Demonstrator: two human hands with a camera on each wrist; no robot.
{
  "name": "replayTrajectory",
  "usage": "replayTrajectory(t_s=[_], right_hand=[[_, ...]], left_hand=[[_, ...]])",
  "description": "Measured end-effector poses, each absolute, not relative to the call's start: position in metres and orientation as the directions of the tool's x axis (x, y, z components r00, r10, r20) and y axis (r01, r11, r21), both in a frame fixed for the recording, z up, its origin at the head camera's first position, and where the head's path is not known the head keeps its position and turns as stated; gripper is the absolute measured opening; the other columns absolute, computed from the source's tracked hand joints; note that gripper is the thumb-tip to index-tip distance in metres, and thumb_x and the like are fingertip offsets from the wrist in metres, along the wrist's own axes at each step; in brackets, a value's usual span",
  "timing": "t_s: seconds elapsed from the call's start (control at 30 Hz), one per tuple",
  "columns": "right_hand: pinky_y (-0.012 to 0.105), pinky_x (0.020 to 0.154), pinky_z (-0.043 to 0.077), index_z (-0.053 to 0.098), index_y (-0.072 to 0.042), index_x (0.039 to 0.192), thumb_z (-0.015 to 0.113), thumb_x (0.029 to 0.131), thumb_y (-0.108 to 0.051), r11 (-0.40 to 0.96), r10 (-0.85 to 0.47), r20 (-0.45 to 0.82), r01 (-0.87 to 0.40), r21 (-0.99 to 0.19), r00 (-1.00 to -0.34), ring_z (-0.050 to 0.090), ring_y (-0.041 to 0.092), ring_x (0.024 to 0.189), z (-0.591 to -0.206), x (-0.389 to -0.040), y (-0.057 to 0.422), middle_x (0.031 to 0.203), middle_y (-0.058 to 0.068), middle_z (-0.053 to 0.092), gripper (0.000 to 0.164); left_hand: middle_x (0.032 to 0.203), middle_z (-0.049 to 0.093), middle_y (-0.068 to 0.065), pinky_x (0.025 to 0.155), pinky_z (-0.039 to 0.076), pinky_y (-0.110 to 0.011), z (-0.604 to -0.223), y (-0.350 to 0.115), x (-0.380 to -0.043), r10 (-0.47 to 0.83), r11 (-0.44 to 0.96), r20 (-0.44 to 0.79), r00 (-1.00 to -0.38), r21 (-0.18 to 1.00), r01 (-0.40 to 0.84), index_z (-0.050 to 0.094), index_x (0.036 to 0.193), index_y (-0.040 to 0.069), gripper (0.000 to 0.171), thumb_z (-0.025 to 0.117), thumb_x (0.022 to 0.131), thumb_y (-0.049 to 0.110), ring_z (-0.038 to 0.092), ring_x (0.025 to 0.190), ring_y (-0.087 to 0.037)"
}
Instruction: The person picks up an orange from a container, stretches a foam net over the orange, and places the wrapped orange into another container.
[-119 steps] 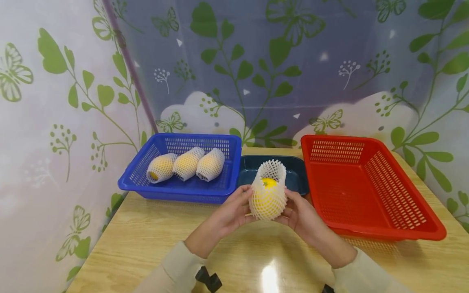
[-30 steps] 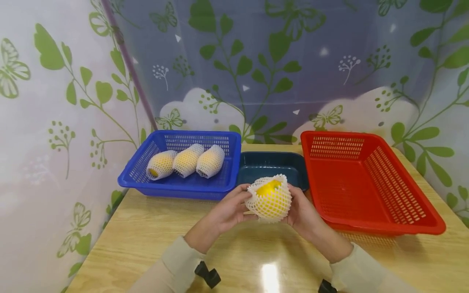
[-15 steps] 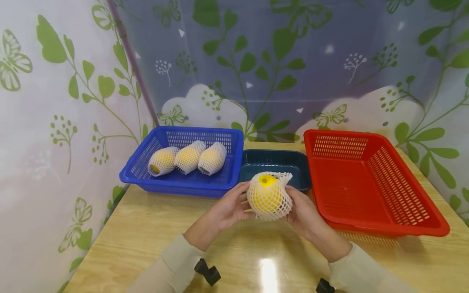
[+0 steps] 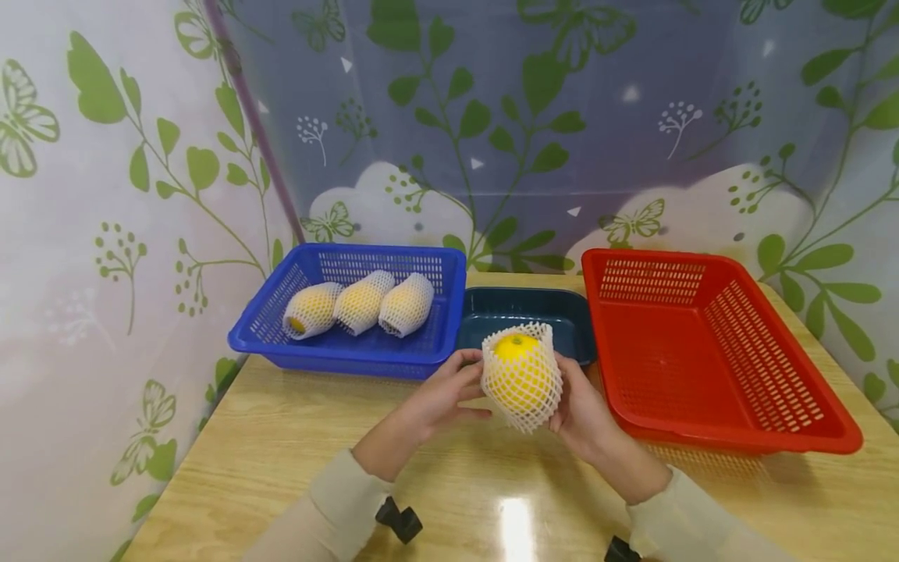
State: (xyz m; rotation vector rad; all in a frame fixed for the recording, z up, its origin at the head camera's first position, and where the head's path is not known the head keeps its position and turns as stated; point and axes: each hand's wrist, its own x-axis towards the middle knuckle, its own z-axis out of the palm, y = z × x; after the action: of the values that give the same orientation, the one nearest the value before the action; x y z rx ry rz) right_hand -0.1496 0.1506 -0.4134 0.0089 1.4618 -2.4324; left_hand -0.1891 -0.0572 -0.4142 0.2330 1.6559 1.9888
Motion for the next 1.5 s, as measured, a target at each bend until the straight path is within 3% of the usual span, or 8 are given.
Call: replayTrajectory(t_s=[0.27,0.47,0.6,0.73,0.83,1.07,1.33,1.5], right_hand=[[0.027,0.087,0.053,0.042,-0.018,0.13,0.03,0.106,-0.041,-0.439,-0.245,-0.193,0.286,-0.852,-0.95,0.058,0.012,0.093,-0.412,-0.149,0.148,0.106,-0.004,0.061,0.036],[0.03,0.093,0.051,0.035,-0.017,0.14,0.034,0.105,-0.043,-0.441,-0.246,-0.212,0.304,-0.844,-0.946,0.059,0.013,0.098,-0.409,-0.148,0.148,0.116,-0.002,0.059,0.044],[0.03,0.092,0.052,0.035,-0.016,0.141,0.034,0.105,-0.045,-0.441,-0.248,-0.204,0.297,-0.847,-0.947,0.06,0.013,0.097,-0.409,-0.149,0.147,0.116,-0.003,0.061,0.047],[0.03,0.087,0.054,0.037,-0.017,0.139,0.032,0.105,-0.046,-0.44,-0.272,-0.192,0.299,-0.847,-0.943,0.063,0.012,0.095,-0.411,-0.148,0.147,0.111,-0.003,0.063,0.045],[0.032,0.084,0.056,0.035,-0.017,0.142,0.03,0.105,-0.045,-0.43,-0.305,-0.18,0.304,-0.85,-0.935,0.065,0.012,0.094,-0.412,-0.147,0.147,0.11,-0.003,0.065,0.047],[0.038,0.089,0.054,0.021,-0.014,0.152,0.032,0.104,-0.048,-0.343,-0.337,-0.195,0.313,-0.886,-0.921,0.063,0.021,0.101,-0.407,-0.145,0.146,0.121,0.005,0.056,0.06],[0.041,0.088,0.052,0.039,-0.004,0.135,0.038,0.103,-0.049,0.0,-0.165,-0.24,0.243,-0.97,-0.957,0.051,0.025,0.104,-0.401,-0.138,0.146,0.12,0.011,0.047,0.056],[0.038,0.1,0.041,0.039,-0.003,0.134,0.04,0.105,-0.038,0.0,-0.133,-0.164,0.165,-0.986,-0.977,0.046,0.027,0.117,-0.397,-0.138,0.147,0.127,0.01,0.046,0.046]], left_hand=[[0.136,0.048,-0.02,0.098,0.049,-0.038,-0.415,-0.055,-0.188,0.396,-0.115,0.04,-0.917,0.993,-0.007,0.04,0.134,0.002,0.034,0.049,0.102,0.013,0.054,0.118,-0.025],[0.133,0.05,-0.02,0.097,0.049,-0.038,-0.412,-0.054,-0.186,0.411,-0.164,0.098,-0.906,0.986,0.032,0.042,0.134,0.0,0.036,0.041,0.105,0.021,0.057,0.116,-0.025],[0.14,0.045,-0.022,0.101,0.046,-0.041,-0.411,-0.055,-0.184,0.472,-0.148,0.116,-0.874,0.988,0.051,0.034,0.143,0.003,0.051,0.05,0.102,0.029,0.05,0.125,-0.031],[0.144,0.041,-0.023,0.104,0.042,-0.043,-0.412,-0.055,-0.182,0.519,-0.069,0.127,-0.845,0.992,0.107,0.021,0.151,0.008,0.085,0.068,0.089,0.043,0.045,0.131,-0.033],[0.141,0.044,-0.02,0.104,0.043,-0.043,-0.413,-0.052,-0.181,0.517,0.001,0.112,-0.849,0.991,0.131,0.018,0.153,0.012,0.098,0.073,0.082,0.051,0.048,0.129,-0.03],[0.128,0.054,-0.019,0.096,0.049,-0.04,-0.41,-0.05,-0.181,0.468,-0.013,0.081,-0.88,0.996,0.085,0.023,0.151,0.012,0.081,0.072,0.088,0.028,0.057,0.114,-0.025],[0.124,0.058,-0.022,0.092,0.052,-0.043,-0.412,-0.056,-0.181,0.471,-0.102,-0.028,-0.882,0.991,-0.086,0.025,0.149,0.01,0.07,0.065,0.091,0.02,0.064,0.102,-0.022],[0.125,0.058,-0.022,0.091,0.052,-0.042,-0.413,-0.058,-0.182,0.495,-0.141,-0.047,-0.868,0.981,-0.133,0.026,0.149,0.01,0.066,0.061,0.092,0.017,0.063,0.102,-0.021]])
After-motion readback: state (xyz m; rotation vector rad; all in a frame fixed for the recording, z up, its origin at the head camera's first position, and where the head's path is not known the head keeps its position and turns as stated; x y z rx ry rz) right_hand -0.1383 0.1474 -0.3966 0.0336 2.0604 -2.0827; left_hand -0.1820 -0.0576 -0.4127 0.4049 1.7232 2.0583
